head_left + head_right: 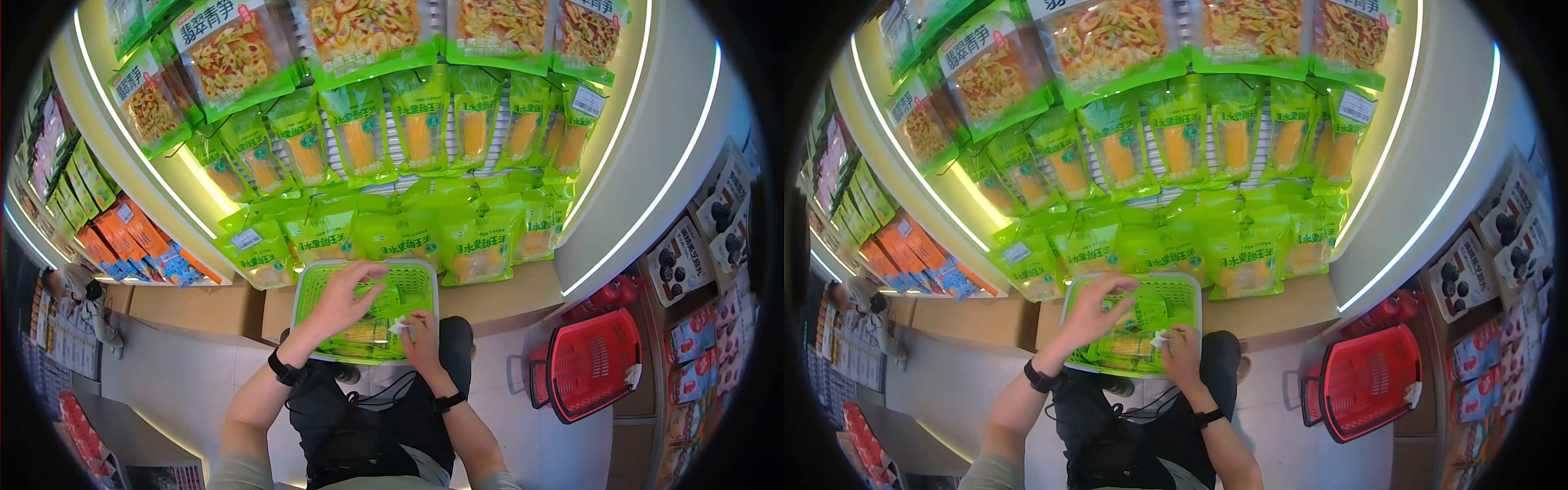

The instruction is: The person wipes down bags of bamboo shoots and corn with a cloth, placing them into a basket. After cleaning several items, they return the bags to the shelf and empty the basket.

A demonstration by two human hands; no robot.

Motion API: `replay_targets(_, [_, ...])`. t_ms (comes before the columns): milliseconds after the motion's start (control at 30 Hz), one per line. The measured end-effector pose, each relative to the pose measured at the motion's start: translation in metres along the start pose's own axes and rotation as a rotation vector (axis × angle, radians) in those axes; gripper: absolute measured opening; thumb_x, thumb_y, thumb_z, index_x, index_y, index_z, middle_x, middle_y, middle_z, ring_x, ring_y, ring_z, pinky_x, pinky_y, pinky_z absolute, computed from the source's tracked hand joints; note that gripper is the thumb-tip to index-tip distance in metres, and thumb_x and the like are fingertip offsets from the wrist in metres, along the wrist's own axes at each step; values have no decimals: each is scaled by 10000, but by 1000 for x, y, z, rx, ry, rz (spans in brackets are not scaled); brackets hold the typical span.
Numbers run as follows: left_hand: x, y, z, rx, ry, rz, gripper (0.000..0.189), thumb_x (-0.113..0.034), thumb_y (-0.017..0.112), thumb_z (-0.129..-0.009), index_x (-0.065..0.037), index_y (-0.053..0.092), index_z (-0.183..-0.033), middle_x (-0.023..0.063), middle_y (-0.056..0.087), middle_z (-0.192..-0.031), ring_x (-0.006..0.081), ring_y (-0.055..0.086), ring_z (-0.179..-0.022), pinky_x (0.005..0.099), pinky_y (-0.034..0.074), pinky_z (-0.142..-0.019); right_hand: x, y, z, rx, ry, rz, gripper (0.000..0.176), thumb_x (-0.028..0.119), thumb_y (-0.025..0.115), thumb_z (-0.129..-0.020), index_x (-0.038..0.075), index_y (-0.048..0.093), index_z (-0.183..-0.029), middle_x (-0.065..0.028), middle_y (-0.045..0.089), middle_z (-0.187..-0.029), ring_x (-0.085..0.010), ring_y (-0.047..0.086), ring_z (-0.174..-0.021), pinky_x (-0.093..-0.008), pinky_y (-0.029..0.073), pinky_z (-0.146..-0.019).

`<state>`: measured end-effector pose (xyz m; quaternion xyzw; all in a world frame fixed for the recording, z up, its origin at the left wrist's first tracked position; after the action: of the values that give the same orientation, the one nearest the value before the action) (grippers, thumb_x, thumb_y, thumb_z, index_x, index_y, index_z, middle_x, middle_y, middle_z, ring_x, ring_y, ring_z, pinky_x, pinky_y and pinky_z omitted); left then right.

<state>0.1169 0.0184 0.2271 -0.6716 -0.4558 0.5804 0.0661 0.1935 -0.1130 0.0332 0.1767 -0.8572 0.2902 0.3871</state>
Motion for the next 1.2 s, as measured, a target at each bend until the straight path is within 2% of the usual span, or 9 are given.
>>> replay_targets(67, [55,15,53,11,-127,68,322,-91,702,-923,-12,647,-1231,157,687,-1126,292,680,-1065,374,543,-929,9,-2,-5,28,29,58,181,18,698,-823,5,654,-997,-164,564,-1139,-353,567,-1068,-439,473,-889])
replay_targets(433, [74,7,182,-51,-247,212,417,-70,770,-888,-12,640,-1279,149,684,-1184,236,696,-1017,339,557,-874,142,47,-4,516,-97,-201,247,-49,697,-866,12,663,-1103,-145,678,-982,-306,691,-908,-350,550,-773])
replay_targets(667, [116,11,221,-184,-420,674,198,-25,666,-987,4,642,-1181,57,707,-1031,120,673,-945,275,560,-794,120,77,22,429,413,-688,233,16,752,-906,-8,698,-1131,-39,712,-1045,-144,682,-963,-265,560,-804])
replay_targets(733, [128,17,228,-209,-512,878,182,-18,674,-977,18,661,-1155,54,708,-1074,137,675,-1034,288,538,-925,110,91,35,558,713,-761,284,-13,753,-889,-15,695,-1167,-44,682,-1110,-130,654,-1030,-290,522,-926])
replay_targets(900, [137,18,225,-145,-498,913,163,-38,681,-977,7,667,-1133,52,709,-1103,115,667,-1029,282,532,-926,96,108,44,473,814,-1037,208,76,679,-978,5,706,-1171,-44,723,-1076,-121,667,-989,-283,523,-875])
replay_targets(1000, [161,1,221,-81,-562,583,229,-102,722,-950,7,663,-1143,76,716,-1086,138,679,-1005,297,534,-899,54,88,28,248,816,-818,234,147,609,-1037,-12,689,-1189,-34,718,-1071,-100,651,-968,-270,507,-859])
replay_targets(1067, [171,-47,205,-292,-365,108,321,-150,756,-901,0,657,-1167,138,715,-1091,286,689,-1025,373,534,-879,15,50,5,141,637,-444,294,228,588,-1057,-38,670,-1148,-48,719,-1011,-97,644,-907,-264,498,-811])
replay_targets(1167, [236,-76,205,-467,-424,-282,402,-256,729,-934,46,623,-1177,225,648,-1104,405,634,-1038,465,502,-924,-30,-3,-25,30,315,280,257,198,583,-1029,-41,668,-1069,-187,666,-992,-347,623,-946,-415,479,-840])
replay_targets(1200, [257,-75,203,-465,-427,-280,402,-256,729,-934,46,623,-1177,225,648,-1104,405,634,-1038,465,502,-924,-47,-6,-27,33,317,282,257,198,583,-1029,-41,668,-1069,-187,666,-992,-347,623,-946,-415,479,-840])
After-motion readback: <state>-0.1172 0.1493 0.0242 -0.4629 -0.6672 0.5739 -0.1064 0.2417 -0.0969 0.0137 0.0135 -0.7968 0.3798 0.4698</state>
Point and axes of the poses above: each hand's wrist, its own z-axis away from the middle knuckle, its own y-axis out of the palm, x = y × z, the point moved 10 cm from there along -z, towards the middle knuckle
